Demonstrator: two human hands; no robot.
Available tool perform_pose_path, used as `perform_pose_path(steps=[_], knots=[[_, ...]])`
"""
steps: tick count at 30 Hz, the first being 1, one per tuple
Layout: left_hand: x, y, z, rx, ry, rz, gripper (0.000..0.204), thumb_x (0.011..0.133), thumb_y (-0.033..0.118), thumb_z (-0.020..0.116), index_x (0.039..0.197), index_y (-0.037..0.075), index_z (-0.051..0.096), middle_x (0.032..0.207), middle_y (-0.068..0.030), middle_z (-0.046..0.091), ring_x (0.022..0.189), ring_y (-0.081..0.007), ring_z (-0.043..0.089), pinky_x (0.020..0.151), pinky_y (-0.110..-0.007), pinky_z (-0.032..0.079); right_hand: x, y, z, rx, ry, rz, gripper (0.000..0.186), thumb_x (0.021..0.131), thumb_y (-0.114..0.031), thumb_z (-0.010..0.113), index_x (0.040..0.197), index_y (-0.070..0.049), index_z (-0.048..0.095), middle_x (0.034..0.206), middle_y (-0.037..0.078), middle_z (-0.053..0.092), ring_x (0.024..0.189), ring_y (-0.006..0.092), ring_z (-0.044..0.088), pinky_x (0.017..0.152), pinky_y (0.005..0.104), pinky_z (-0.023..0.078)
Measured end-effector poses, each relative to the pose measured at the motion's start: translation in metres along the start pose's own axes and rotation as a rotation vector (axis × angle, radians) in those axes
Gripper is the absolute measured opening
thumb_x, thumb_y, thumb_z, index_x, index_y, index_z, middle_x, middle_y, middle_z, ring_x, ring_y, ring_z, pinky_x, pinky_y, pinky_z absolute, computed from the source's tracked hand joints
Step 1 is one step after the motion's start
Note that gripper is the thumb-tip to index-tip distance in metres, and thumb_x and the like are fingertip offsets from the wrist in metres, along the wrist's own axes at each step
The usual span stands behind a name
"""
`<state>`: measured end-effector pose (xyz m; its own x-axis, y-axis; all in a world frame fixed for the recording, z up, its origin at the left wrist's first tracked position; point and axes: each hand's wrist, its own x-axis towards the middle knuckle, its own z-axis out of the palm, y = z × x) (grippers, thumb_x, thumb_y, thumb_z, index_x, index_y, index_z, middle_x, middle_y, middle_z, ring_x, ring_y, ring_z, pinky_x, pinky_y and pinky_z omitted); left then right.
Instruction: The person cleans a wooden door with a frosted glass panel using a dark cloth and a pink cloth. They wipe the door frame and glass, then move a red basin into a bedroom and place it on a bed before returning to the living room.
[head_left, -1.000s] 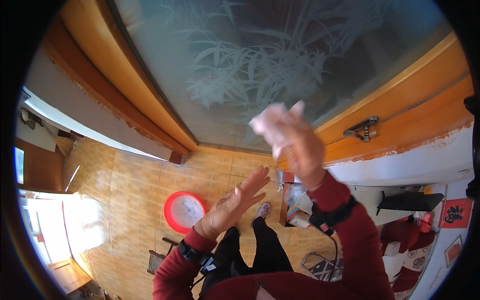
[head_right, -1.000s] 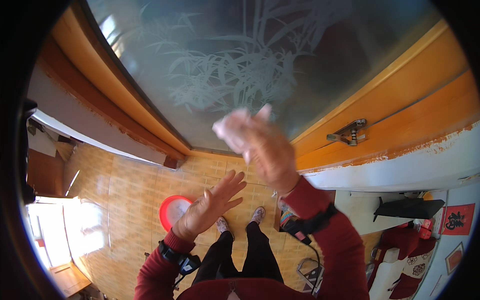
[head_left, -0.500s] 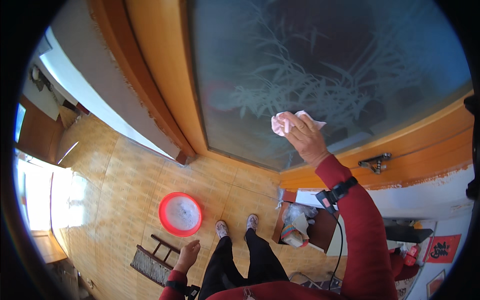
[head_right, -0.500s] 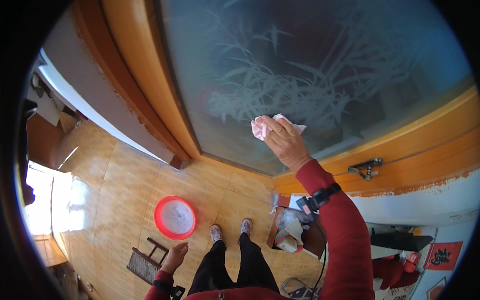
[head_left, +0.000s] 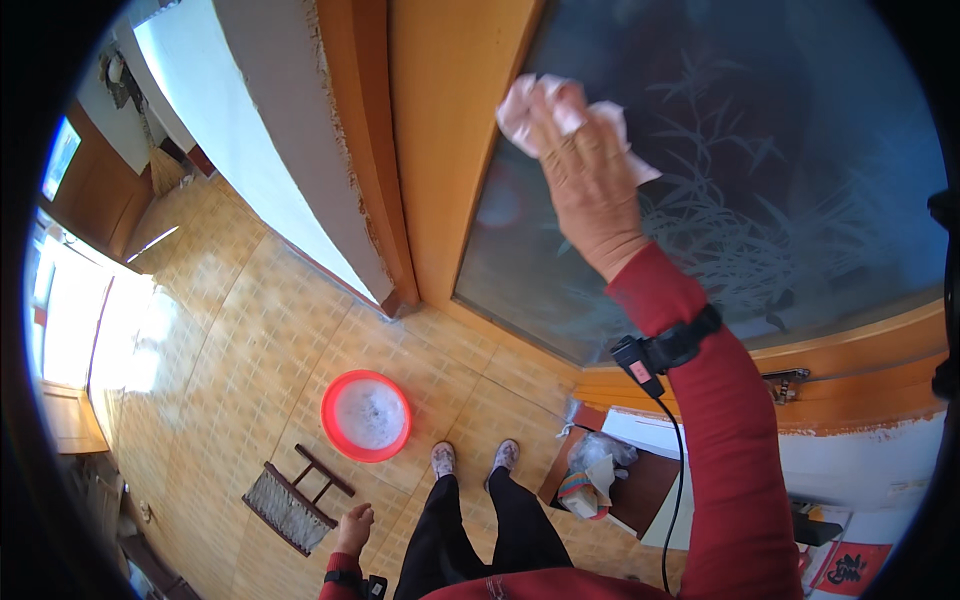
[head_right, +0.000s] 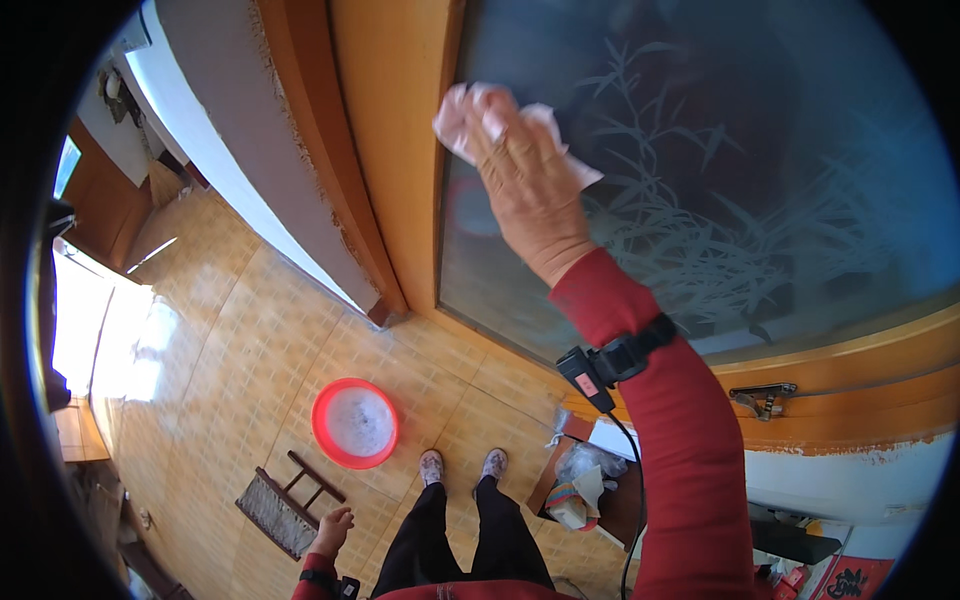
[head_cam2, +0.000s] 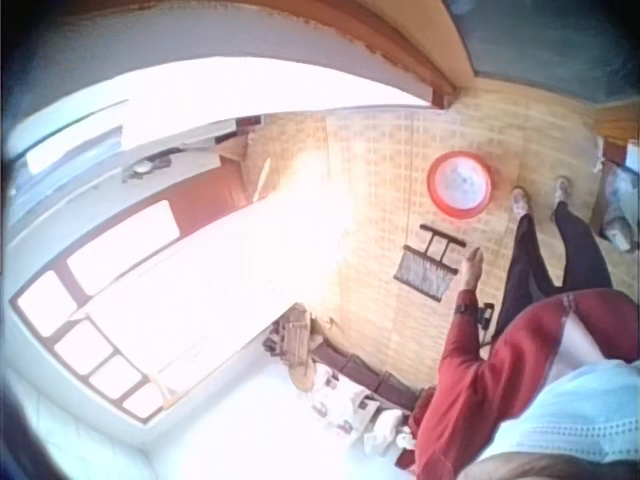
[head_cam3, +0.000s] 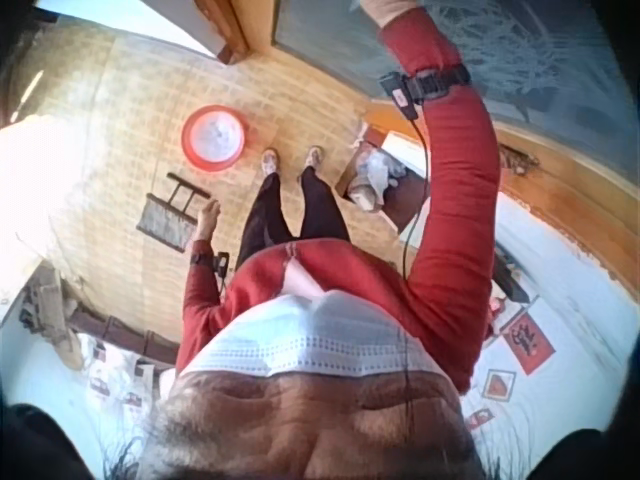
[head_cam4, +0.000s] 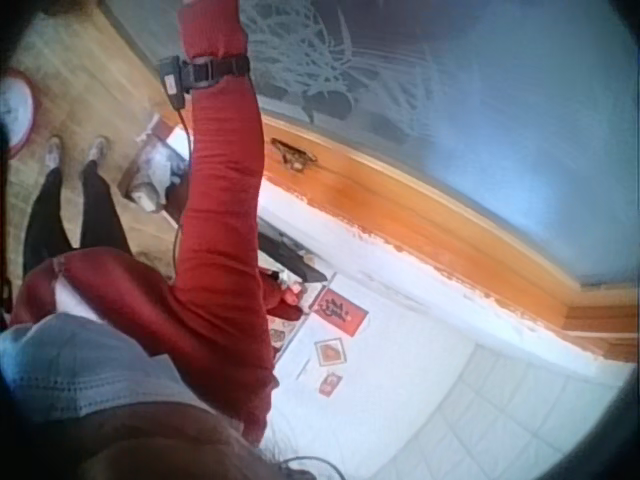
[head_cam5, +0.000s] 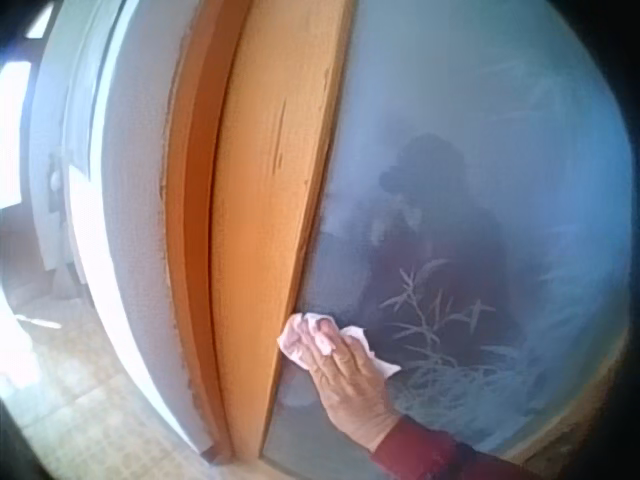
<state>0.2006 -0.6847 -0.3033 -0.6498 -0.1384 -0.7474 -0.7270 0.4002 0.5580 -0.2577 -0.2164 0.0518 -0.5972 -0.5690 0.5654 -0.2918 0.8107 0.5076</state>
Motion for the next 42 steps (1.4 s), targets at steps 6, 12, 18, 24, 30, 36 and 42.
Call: perform_pose_path(steps=[6,12,18,24,30,36,42], knots=[[-0.032,-0.032,-0.001,-0.158,-0.036,-0.123,0.04,0.096,0.021,0.064,0.125,-0.006,0.067,0.1,-0.0149,0.075,0.084,-0.0196,0.073,0.076,-0.031,0.057,-0.043,-0.026,0.022,-0.033,-0.187,-0.309,0.051,0.09,-0.006,0.053,0.141,-0.003,0.053,0.155,0.012,0.044,0.146,0.029,0.038,0.122,0.041,0.03],[-0.051,-0.099,-0.038,-0.266,0.104,-0.367,0.035,0.094,0.017,0.062,0.121,-0.004,0.068,0.093,-0.0112,0.071,0.077,-0.0192,0.07,0.062,-0.031,0.057,0.056,0.113,-0.129,-0.348,0.153,0.003,0.053,0.089,0.0,0.058,0.141,-0.006,0.056,0.15,0.005,0.053,0.133,0.0335,0.05,0.118,0.0531,0.035],[-0.031,-0.117,-0.047,-0.316,0.033,-0.295,0.038,0.101,0.028,0.06,0.135,0.01,0.058,0.104,-0.008,0.071,0.076,-0.0173,0.068,0.051,-0.028,0.045,-0.011,0.072,-0.082,-0.031,0.067,0.011,0.048,0.09,-0.005,0.061,0.138,-0.005,0.058,0.15,0.007,0.054,0.132,0.03,0.052,0.116,0.049,0.037],[-0.023,-0.052,-0.032,-0.229,0.019,-0.19,0.039,0.099,0.023,0.06,0.131,0.001,0.063,0.102,-0.0086,0.073,0.08,-0.0173,0.072,0.059,-0.028,0.049,-0.093,0.043,-0.055,0.285,0.001,-0.096,0.041,0.078,0.0,0.067,0.118,-0.007,0.069,0.136,0.01,0.063,0.124,0.0275,0.058,0.107,0.0436,0.048],[-0.014,0.005,-0.022,-0.208,-0.001,-0.058,0.041,0.099,0.02,0.061,0.13,-0.006,0.062,0.104,-0.0118,0.072,0.086,-0.0172,0.069,0.073,-0.029,0.056,-0.013,0.211,-0.201,-0.343,0.39,-0.017,0.041,0.098,-0.005,0.056,0.139,-0.008,0.06,0.146,0.007,0.057,0.13,0.0311,0.054,0.113,0.054,0.036],[-0.008,0.025,-0.004,-0.106,-0.076,-0.14,0.041,0.098,0.022,0.06,0.132,-0.001,0.063,0.103,-0.0075,0.073,0.08,-0.0144,0.069,0.064,-0.026,0.049,-0.136,0.142,-0.109,-0.09,0.183,0.313,0.042,0.093,-0.009,0.062,0.134,-0.013,0.065,0.141,0.005,0.06,0.127,0.0333,0.055,0.112,0.0557,0.037],[-0.013,0.043,-0.012,-0.027,-0.161,-0.171,0.039,0.097,0.019,0.062,0.131,0.0,0.064,0.1,-0.0055,0.072,0.08,-0.0125,0.069,0.061,-0.024,0.048,-0.252,0.033,-0.053,0.185,-0.027,0.193,0.024,0.084,-0.01,0.069,0.107,-0.013,0.077,0.123,0.002,0.068,0.127,0.0158,0.057,0.103,0.0427,0.047]])
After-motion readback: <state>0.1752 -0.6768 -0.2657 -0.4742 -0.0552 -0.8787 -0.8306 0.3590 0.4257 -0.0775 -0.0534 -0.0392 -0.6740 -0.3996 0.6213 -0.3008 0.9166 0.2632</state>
